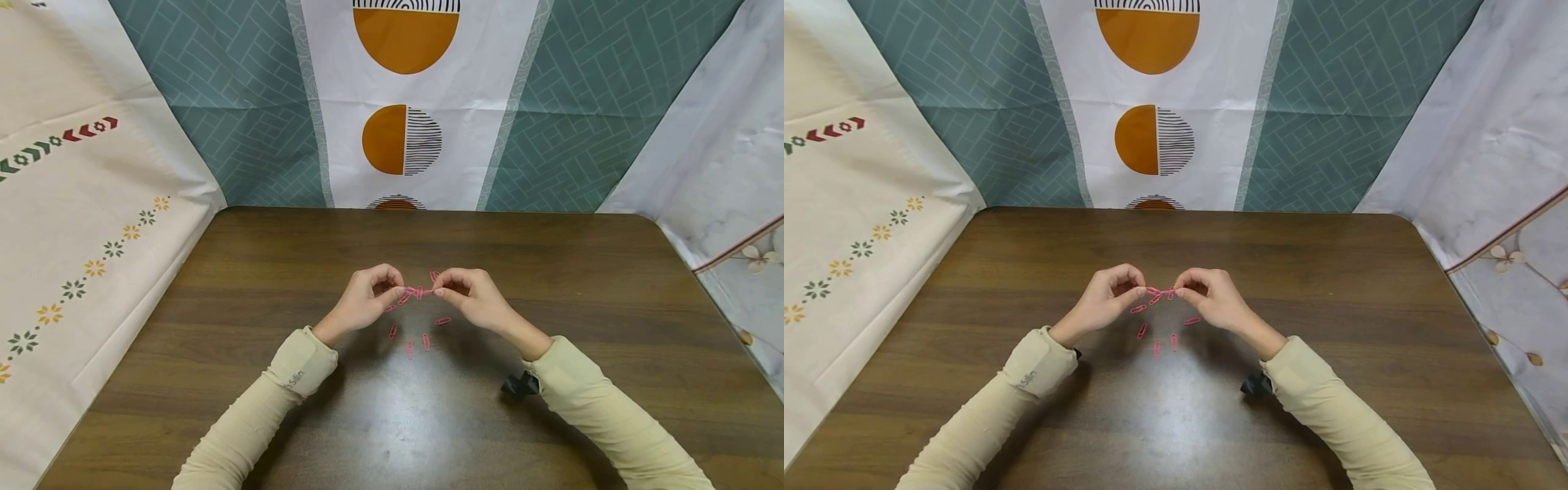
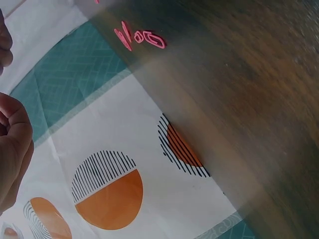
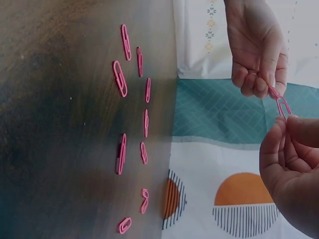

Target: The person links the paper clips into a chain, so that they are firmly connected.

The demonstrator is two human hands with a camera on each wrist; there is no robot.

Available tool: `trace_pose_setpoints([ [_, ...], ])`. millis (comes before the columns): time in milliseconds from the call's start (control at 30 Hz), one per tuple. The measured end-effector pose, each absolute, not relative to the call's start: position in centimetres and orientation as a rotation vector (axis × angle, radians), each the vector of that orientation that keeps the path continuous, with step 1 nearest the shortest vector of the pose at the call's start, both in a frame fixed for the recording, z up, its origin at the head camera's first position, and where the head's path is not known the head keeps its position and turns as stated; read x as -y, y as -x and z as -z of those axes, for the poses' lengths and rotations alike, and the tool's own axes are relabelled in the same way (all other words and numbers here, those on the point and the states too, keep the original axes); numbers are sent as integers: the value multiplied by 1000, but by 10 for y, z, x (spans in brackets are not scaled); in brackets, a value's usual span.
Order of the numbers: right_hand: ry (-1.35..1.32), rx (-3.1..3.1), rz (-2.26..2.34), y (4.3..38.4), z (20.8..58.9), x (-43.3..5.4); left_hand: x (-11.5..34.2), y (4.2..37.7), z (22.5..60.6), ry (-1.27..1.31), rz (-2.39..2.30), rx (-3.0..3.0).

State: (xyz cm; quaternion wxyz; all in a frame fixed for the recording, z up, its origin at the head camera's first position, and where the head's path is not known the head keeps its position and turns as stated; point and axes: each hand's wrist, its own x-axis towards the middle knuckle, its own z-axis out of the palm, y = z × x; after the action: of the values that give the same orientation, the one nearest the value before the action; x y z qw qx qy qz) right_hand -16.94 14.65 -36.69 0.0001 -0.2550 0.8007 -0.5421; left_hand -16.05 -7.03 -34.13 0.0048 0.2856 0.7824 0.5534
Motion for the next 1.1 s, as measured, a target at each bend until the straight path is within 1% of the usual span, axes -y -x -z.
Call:
trace_pose_setpoints([
  [367, 679, -2518, 1748, 169, 359, -144, 72, 159, 340, -915, -1723, -2372],
  [700, 722, -2517, 1732, 168, 360, -146, 73, 161, 345, -874, -1708, -2358],
  [833, 758, -2518, 1726, 167, 360, -147, 74, 170, 359, -871, -1716, -2353],
  [900, 768, -2516, 1730, 167, 360, -147, 74, 174, 367, -888, -1708, -2354],
  [1100, 821, -2554, 1733, 168, 361, -146, 74, 176, 370, -1031, -1659, -2347],
])
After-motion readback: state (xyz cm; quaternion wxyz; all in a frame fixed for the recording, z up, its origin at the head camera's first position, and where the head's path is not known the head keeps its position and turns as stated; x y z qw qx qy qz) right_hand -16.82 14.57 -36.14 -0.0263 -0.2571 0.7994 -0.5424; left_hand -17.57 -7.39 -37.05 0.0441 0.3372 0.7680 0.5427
